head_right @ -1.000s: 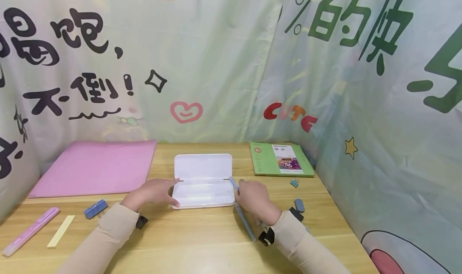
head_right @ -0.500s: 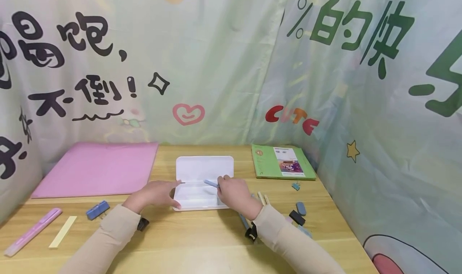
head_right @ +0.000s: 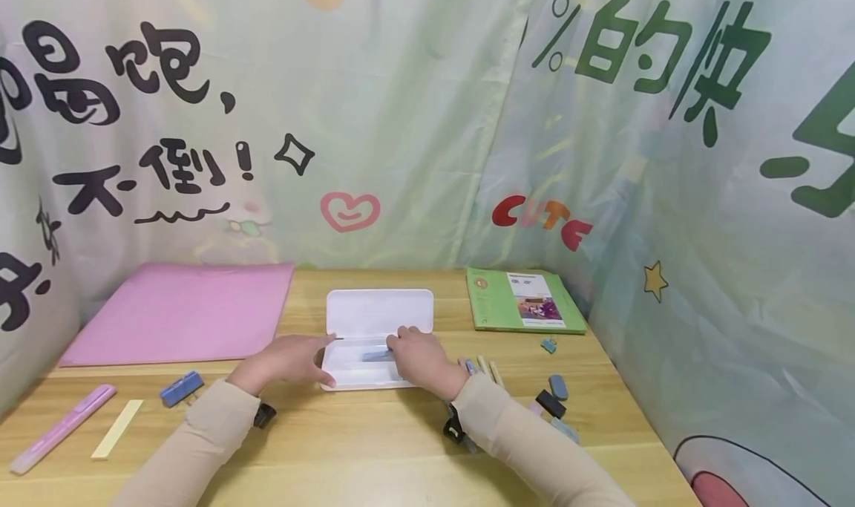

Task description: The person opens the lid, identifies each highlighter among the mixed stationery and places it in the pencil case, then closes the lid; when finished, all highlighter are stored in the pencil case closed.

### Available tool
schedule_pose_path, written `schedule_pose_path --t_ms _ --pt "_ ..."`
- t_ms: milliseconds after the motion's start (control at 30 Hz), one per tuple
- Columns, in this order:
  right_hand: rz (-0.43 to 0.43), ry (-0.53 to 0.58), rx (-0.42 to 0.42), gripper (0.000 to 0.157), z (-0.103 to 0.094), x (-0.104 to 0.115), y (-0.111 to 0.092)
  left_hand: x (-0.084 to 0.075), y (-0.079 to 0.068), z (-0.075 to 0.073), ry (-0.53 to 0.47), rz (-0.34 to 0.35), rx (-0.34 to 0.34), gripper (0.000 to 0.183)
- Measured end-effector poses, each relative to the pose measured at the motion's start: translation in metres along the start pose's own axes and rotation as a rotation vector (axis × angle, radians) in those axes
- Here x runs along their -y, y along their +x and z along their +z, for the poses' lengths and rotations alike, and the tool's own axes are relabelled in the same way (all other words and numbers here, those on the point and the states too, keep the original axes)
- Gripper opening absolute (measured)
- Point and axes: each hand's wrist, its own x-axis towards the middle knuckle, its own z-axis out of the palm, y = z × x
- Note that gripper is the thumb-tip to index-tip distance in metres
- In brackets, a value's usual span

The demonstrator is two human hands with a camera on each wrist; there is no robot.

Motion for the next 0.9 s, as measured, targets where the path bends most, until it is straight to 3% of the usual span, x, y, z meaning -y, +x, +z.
schedule_pose_path --t_ms 467,700,900 --pt "-0.064 -0.012 0.112 0.026 0.005 0.004 0.0 0.001 0.001 0.0 0.013 -0.002 0.003 0.09" --pt "-0.041 -0.024 0.059 0.026 -0.001 0.001 -0.007 0.0 0.002 -0.001 0.034 -0.008 0.009 0.091" --pt "0.044 0.009 0.007 0.019 -0.012 -0.004 -0.022 -0.002 0.001 -0.003 0.049 -0.006 0.01 0.091"
